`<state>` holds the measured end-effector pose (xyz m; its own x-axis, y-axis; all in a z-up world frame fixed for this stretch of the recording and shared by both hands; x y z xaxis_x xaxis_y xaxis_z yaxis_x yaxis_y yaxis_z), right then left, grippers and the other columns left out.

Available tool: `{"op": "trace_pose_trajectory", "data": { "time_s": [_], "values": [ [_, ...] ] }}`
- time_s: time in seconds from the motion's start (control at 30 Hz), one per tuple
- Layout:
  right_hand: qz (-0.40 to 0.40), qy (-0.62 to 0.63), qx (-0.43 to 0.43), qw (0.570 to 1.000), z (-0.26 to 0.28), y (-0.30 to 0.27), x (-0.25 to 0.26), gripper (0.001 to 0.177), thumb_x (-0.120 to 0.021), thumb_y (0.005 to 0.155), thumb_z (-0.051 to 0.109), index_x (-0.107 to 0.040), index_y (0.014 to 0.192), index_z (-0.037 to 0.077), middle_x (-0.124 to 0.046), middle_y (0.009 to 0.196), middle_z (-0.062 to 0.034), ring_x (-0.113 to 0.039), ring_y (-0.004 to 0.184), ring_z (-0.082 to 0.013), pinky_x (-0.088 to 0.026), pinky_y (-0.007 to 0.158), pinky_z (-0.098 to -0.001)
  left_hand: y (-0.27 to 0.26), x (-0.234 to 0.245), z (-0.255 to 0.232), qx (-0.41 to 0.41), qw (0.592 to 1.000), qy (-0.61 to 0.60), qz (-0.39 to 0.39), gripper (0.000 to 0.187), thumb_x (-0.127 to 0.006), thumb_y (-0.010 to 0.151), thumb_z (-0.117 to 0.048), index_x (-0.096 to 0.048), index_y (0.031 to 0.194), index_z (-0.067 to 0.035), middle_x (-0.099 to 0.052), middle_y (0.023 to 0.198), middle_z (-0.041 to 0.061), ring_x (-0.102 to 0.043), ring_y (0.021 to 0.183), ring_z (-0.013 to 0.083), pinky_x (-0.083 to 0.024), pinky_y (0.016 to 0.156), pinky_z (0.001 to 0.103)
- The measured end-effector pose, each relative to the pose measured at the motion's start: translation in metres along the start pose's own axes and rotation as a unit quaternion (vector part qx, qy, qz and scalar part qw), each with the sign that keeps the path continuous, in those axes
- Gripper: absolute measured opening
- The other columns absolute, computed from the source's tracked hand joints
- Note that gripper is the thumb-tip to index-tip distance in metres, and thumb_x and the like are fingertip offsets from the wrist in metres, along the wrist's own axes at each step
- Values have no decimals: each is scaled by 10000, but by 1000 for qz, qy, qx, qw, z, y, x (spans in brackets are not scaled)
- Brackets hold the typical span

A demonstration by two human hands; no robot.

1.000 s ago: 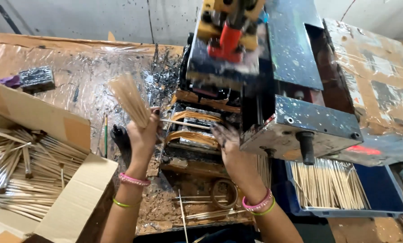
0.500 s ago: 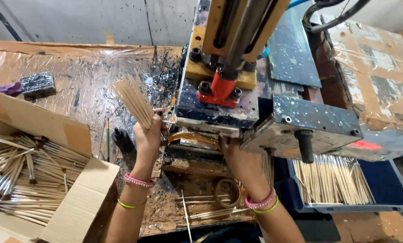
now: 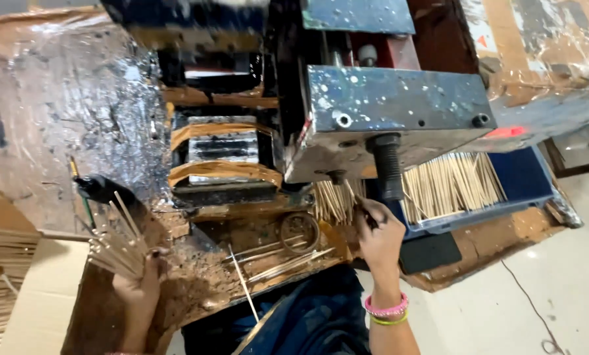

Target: Feeding wooden sticks into an incense-making machine and managing the output into containers.

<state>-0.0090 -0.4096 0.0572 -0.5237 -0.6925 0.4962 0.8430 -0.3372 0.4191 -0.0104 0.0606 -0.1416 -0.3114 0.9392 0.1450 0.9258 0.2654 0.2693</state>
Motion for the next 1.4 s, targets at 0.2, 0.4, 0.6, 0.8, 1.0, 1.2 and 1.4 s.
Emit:
{"op": "trace_pose_trajectory", "data": {
  "time_s": [0.2,0.4,0.6,0.8,1.0,1.2,1.4],
  "values": [
    [142,-32,39,989,18,-13,-37,344,-771,869,90,-686,1200,43,-766,897,-100,-724,755,-190,-565,672,-288,-9,-58,-41,52,983,-81,158,129,-631,968,-60,-704,1040,20,-748,762,55,-639,516,100,-494,449,242],
    [305,427,-70,848,49,-9,-65,100,-699,978,20,-714,1074,-3,-723,889,-93,-687,787,-137,-557,678,-264,54,-81,-169,-92,951,-30,295,158,-729,893,-109,-737,1029,-28,-797,898,67,-684,612,82,-539,467,176],
    [268,158,246,918,139,48,-75,164,-706,952,47,-728,1112,72,-743,1087,-56,-748,902,-174,-604,791,-293,132,-55,-198,-7,990,-89,107,192,-652,963,-170,-741,1083,-51,-744,759,61,-688,585,71,-558,447,177],
    [154,-197,343,906,177,64,-93,409,-602,893,10,-712,1280,83,-672,1314,-38,-664,774,-264,-535,576,-304,180,-81,-205,39,981,-187,-22,251,-641,988,-198,-713,1143,-14,-640,708,-8,-545,523,49,-451,433,187],
    [44,-207,349,913,158,58,-95,325,-558,964,57,-668,1268,85,-662,1262,-87,-722,929,-322,-561,726,-408,183,-94,-187,74,966,-247,-14,281,-611,970,-130,-714,1181,23,-586,732,-38,-510,567,31,-435,479,192],
    [111,-245,269,925,130,61,-102,228,-601,934,61,-720,1129,63,-696,1005,-162,-665,750,-367,-495,627,-479,185,-98,-183,50,964,-262,-24,271,-594,980,-137,-712,1165,22,-609,768,-29,-543,608,34,-455,523,188],
    [41,-305,387,869,138,67,-99,172,-625,982,165,-654,1047,8,-667,958,-171,-670,816,-369,-508,694,-466,177,-94,-181,81,960,-268,-22,283,-596,1011,-191,-695,1190,4,-620,764,-9,-575,620,55,-473,522,193]
  ]
}}
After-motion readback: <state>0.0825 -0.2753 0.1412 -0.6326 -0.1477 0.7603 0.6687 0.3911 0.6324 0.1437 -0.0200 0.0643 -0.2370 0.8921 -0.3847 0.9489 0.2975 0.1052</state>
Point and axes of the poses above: each hand's wrist, its own y-axis towards the middle knuckle, its own x-axis out of the back of the hand, z = x × y, the point moved 4 cm from there along y, towards the middle knuckle
